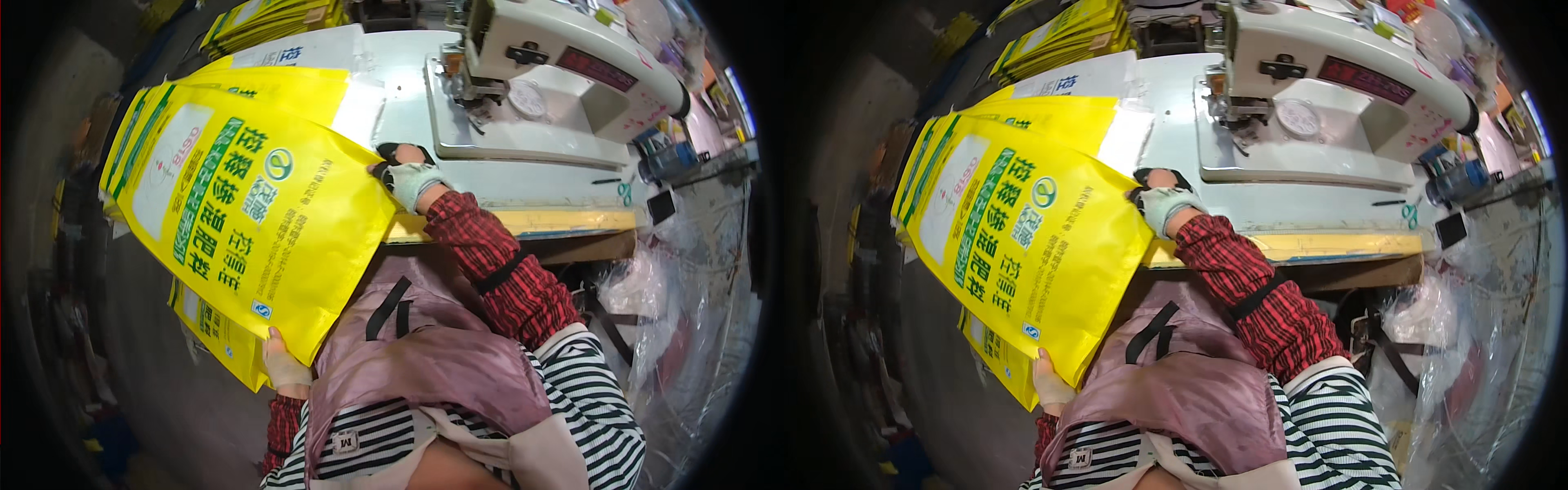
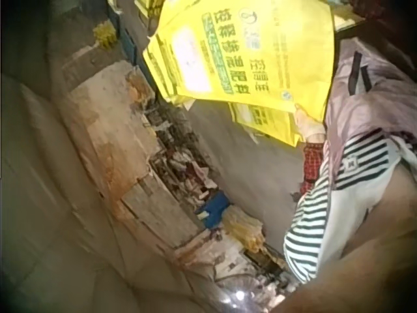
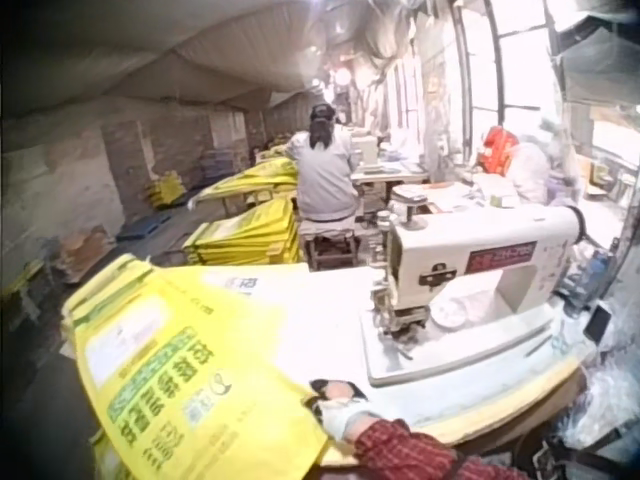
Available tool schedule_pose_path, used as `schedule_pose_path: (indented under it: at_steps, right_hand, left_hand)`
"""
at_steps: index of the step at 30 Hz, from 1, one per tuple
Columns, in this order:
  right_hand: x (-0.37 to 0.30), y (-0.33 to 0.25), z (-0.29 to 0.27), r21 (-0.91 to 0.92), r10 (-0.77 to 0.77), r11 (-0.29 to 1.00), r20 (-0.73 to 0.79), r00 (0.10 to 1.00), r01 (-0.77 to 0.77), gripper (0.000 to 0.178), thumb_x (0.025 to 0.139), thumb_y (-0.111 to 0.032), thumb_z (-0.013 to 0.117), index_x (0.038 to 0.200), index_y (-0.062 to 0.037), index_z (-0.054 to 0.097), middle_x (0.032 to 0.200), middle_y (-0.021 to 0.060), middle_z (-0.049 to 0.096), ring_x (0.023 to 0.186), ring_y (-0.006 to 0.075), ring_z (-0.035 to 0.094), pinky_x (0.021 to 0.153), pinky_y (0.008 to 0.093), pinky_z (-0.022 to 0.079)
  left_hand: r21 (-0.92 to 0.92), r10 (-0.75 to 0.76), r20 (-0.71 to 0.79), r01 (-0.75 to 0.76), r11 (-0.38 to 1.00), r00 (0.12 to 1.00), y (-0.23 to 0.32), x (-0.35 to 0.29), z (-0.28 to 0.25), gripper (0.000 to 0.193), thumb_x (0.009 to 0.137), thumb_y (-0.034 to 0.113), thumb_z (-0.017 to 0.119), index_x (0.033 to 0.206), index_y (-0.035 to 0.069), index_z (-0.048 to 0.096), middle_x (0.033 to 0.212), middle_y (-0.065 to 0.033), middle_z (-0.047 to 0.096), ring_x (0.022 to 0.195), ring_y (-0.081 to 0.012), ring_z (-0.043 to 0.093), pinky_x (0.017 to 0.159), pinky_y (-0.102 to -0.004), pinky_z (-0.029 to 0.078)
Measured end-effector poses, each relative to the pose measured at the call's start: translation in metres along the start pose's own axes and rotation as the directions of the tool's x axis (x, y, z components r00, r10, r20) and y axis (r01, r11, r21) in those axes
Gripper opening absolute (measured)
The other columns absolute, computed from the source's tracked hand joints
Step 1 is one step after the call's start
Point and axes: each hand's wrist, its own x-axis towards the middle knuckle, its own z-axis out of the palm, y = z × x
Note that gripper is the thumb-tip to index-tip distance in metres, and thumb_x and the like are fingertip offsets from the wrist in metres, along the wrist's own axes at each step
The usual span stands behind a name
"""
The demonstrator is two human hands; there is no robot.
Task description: The recorder is using a sewing machine to sew large plastic bags.
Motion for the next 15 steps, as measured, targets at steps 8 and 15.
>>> schedule_pose_path:
  at_steps: [8,15]
  right_hand:
    - [-0.010,0.006,0.032,-0.119,0.116,0.986,-0.028,0.993,-0.119,0.047,0.088,-0.039,0.051,0.123,-0.0077,0.051,0.122,0.0230,0.052,0.113,0.0370,0.051,0.094,0.0452,0.040]
    - [-0.064,0.020,0.025,0.223,-0.256,0.944,0.020,0.967,0.245,0.028,0.081,-0.019,0.064,0.101,0.0015,0.060,0.086,0.0185,0.065,0.076,0.0299,0.061,0.069,0.0360,0.047]
  left_hand:
    - [-0.124,0.027,-0.075,-0.036,0.992,0.997,-0.021,0.010,-0.011,0.037,0.100,0.029,0.037,0.114,0.000,0.056,0.105,-0.0160,0.063,0.094,-0.0240,0.062,0.080,-0.0340,0.051]
    - [0.993,0.336,0.113,-0.098,-0.061,0.935,-0.035,-0.015,-0.045,0.031,0.096,0.029,0.046,0.111,0.004,0.057,0.097,-0.0129,0.064,0.088,-0.0251,0.064,0.072,-0.0396,0.055]
